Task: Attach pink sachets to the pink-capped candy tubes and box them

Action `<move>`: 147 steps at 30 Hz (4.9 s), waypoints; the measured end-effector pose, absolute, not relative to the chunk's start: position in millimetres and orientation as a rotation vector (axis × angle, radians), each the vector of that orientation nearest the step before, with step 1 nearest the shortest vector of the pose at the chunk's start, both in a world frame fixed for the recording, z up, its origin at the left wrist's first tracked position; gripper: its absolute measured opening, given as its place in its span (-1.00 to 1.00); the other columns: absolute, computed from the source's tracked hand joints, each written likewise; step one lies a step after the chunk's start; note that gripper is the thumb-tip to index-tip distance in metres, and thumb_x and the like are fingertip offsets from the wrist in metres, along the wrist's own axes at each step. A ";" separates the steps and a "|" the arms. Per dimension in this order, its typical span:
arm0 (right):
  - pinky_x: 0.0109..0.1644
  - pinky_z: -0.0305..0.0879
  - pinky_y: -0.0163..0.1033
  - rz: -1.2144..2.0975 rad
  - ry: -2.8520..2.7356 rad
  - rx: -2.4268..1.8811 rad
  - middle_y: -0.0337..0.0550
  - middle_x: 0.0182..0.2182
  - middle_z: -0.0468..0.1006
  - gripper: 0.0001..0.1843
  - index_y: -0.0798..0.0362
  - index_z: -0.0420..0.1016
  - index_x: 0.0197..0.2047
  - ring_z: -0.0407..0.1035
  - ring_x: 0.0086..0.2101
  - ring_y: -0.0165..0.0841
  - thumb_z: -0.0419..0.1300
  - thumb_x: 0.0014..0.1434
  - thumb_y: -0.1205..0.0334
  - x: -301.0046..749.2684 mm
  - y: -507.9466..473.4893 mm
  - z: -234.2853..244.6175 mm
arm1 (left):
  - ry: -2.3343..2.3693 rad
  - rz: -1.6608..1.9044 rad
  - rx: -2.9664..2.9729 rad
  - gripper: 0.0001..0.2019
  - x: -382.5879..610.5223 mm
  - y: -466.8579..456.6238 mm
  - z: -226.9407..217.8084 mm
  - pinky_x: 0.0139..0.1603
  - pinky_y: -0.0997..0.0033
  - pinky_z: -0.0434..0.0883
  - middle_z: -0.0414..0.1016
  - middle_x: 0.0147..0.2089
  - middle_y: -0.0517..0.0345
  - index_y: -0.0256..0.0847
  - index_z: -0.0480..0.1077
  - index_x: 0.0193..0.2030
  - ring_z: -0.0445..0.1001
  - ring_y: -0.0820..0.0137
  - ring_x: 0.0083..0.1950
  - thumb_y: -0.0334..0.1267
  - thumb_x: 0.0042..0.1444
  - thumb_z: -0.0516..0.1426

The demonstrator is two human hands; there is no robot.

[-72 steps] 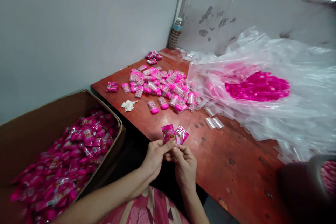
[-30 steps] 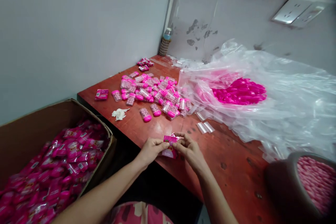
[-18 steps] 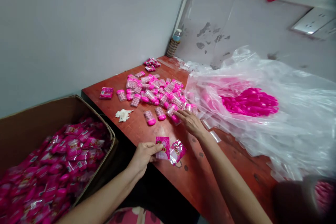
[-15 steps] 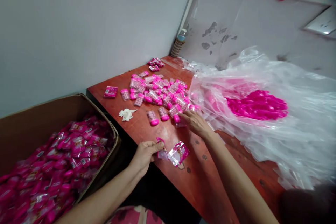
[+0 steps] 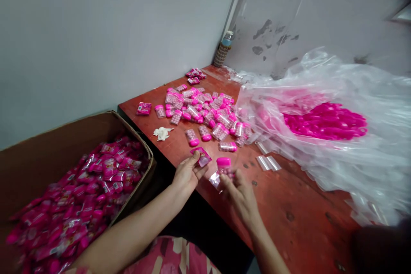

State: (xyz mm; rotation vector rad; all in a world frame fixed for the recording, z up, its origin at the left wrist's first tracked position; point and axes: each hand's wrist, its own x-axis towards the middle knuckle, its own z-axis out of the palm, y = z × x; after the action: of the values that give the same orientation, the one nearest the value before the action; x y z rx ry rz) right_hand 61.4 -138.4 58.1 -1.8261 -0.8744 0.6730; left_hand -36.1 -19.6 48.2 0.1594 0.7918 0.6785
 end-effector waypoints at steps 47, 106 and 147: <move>-0.55 0.27 -0.40 0.939 -0.313 -1.115 -0.24 -0.52 0.51 -0.85 0.06 0.27 -0.31 0.37 -0.59 -0.47 0.14 0.10 0.18 24.1 -159.1 24.6 | 0.576 0.353 0.684 -0.79 -43.1 -48.5 46.9 -0.52 0.50 0.34 0.43 -0.58 0.08 -0.41 0.39 -0.54 0.38 0.48 -0.59 -0.25 -0.16 0.25; -0.51 0.17 -0.40 0.831 -0.485 -1.383 -0.38 -0.60 0.39 -0.58 0.03 0.30 -0.13 0.27 -0.59 -0.49 0.28 -0.09 0.21 66.8 -156.6 53.8 | 0.551 0.392 1.210 -0.73 -42.6 -50.6 47.5 -0.20 0.35 0.39 0.55 -0.30 0.08 -0.22 0.50 -0.25 0.49 0.24 -0.24 -0.18 -0.12 0.21; -0.61 0.27 -0.36 0.871 -0.488 -1.512 -0.27 -0.57 0.45 -0.75 0.06 0.38 -0.31 0.35 -0.63 -0.42 0.17 0.03 0.05 22.5 -147.9 44.8 | 0.664 0.576 0.385 -0.82 -31.4 -49.6 47.7 -0.50 0.54 0.37 0.44 -0.55 0.13 -0.36 0.36 -0.49 0.42 0.48 -0.54 -0.29 -0.14 0.25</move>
State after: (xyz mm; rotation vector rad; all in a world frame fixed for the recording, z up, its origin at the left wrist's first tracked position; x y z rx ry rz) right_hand 22.5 -147.9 44.8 -1.5120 -0.4877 0.8709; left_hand -31.4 -49.6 47.7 0.3845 0.6638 0.5761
